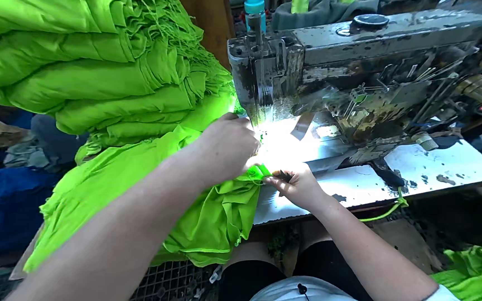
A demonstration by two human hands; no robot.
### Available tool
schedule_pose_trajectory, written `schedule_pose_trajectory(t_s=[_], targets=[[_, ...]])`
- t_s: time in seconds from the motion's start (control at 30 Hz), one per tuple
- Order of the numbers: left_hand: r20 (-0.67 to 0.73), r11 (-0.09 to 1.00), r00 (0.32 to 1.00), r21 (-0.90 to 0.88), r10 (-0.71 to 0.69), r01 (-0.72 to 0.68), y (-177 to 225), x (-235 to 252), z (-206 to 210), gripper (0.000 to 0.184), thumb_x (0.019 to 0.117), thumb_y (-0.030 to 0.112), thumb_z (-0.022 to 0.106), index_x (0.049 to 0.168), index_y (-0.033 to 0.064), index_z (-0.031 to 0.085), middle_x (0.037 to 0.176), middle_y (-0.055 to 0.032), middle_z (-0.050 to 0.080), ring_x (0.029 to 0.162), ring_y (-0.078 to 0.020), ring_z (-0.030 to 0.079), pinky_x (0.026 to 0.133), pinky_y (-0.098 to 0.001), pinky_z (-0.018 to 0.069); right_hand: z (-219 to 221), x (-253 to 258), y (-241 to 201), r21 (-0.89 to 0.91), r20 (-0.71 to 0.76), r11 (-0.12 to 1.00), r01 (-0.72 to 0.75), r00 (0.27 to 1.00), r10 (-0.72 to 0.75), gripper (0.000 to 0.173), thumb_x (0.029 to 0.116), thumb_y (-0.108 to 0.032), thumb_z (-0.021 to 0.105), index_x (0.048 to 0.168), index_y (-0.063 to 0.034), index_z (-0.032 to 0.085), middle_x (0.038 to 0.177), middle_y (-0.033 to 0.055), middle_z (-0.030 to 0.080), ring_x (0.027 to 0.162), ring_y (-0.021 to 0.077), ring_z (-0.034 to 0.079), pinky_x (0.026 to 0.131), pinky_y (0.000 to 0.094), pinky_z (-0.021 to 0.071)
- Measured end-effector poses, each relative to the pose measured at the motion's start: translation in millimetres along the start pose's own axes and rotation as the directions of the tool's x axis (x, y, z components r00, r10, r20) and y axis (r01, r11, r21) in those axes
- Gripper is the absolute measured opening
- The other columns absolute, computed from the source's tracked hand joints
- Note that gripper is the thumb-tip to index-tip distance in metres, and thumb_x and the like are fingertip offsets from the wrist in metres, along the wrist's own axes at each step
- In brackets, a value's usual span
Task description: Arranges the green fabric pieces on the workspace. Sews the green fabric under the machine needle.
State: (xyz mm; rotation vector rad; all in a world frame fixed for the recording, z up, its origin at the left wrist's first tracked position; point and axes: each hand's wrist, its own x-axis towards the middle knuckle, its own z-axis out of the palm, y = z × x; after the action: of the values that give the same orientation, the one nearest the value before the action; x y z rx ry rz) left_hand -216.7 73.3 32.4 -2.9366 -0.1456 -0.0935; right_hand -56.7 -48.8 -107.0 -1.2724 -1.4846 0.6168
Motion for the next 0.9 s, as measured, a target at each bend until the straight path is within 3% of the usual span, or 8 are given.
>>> schedule_pose_trajectory(t_s=[0.1,0.2,0.3,0.4,0.63,0.7,0.83,0.9], targets=[[-0.155,0.995,0.986,-0.084,-0.060,0.048,20,-11,37,0.026,0.0812,0.038,0.081,0.080,0.0135,0.073,0.087,-0.0056,0.070,0.099,-0.0283,0.067,0.097,-0.0566,0.0482,1,-10,3,-0.076,-0.049,0.989,0.125,0.990,-0.129,0.017,0.0962,-0.015,0.067,0.091,-0.0027,0.077,0.082,0.0031,0.073,0.068,0.0010,0.066,0.064,0.0174,0.0566],[-0.233,0.991,0.963,-0.051,-0.136,0.128,41,-26,77,0.010,0.0917,0.010,0.066,0.098,0.0090,0.074,0.119,-0.0127,0.070,0.126,-0.0341,0.061,0.113,-0.0630,0.0387,2,-31,3,-0.197,-0.064,0.952,0.235,0.966,-0.252,0.018,0.0989,-0.015,0.064,0.095,-0.0036,0.077,0.089,0.0066,0.073,0.078,0.0057,0.068,0.072,0.0183,0.0570],[-0.335,0.986,0.929,0.006,-0.154,0.166,49,-34,86,0.017,0.0944,0.006,0.057,0.093,0.0093,0.074,0.112,-0.0107,0.073,0.119,-0.0315,0.065,0.110,-0.0599,0.0414,4,-41,2,-0.205,-0.104,0.946,0.252,0.955,-0.277,0.017,0.0991,-0.011,0.062,0.096,-0.0028,0.076,0.094,0.0073,0.075,0.083,0.0045,0.070,0.076,0.0160,0.0578],[-0.307,0.982,0.934,0.001,-0.181,0.190,46,-28,80,0.013,0.0922,0.006,0.062,0.088,0.0102,0.073,0.106,-0.0088,0.074,0.112,-0.0289,0.067,0.107,-0.0571,0.0432,6,-36,1,-0.172,-0.134,0.956,0.238,0.956,-0.262,0.017,0.0988,-0.010,0.062,0.096,-0.0016,0.076,0.092,0.0068,0.074,0.079,0.0031,0.070,0.073,0.0157,0.0581],[-0.305,0.963,0.916,-0.013,-0.259,0.268,13,-1,81,0.012,0.0888,0.004,0.065,0.094,0.0040,0.075,0.108,-0.0144,0.073,0.108,-0.0334,0.067,0.099,-0.0592,0.0426,19,0,6,-0.112,-0.278,0.987,0.116,0.950,-0.143,0.017,0.0973,-0.010,0.063,0.097,-0.0012,0.077,0.078,0.0029,0.074,0.066,0.0022,0.069,0.063,0.0185,0.0585],[-0.241,0.947,0.917,-0.044,-0.319,0.318,10,2,78,0.013,0.0850,0.001,0.070,0.096,0.0054,0.076,0.110,-0.0136,0.072,0.113,-0.0333,0.065,0.105,-0.0588,0.0396,23,4,6,-0.115,-0.283,0.990,0.086,0.952,-0.115,0.017,0.0978,-0.011,0.063,0.098,-0.0013,0.077,0.077,0.0026,0.074,0.065,0.0019,0.068,0.062,0.0181,0.0583],[-0.083,0.883,0.880,-0.057,-0.468,0.465,29,6,70,0.023,0.0864,0.004,0.073,0.109,0.0055,0.075,0.126,-0.0158,0.068,0.128,-0.0349,0.059,0.114,-0.0627,0.0319,0,-20,2,-0.031,-0.230,0.982,0.184,0.955,-0.186,0.022,0.1012,-0.008,0.057,0.109,-0.0001,0.075,0.089,0.0041,0.074,0.069,0.0039,0.069,0.059,0.0201,0.0587],[-0.130,0.869,0.860,-0.124,-0.493,0.479,44,3,75,0.025,0.0911,0.008,0.067,0.114,0.0025,0.074,0.132,-0.0188,0.066,0.134,-0.0366,0.056,0.117,-0.0648,0.0313,-45,-42,-2,0.010,-0.357,0.955,0.297,0.893,-0.275,0.021,0.1035,-0.011,0.055,0.110,-0.0119,0.075,0.111,0.0018,0.074,0.077,0.0054,0.070,0.062,0.0207,0.0599]])
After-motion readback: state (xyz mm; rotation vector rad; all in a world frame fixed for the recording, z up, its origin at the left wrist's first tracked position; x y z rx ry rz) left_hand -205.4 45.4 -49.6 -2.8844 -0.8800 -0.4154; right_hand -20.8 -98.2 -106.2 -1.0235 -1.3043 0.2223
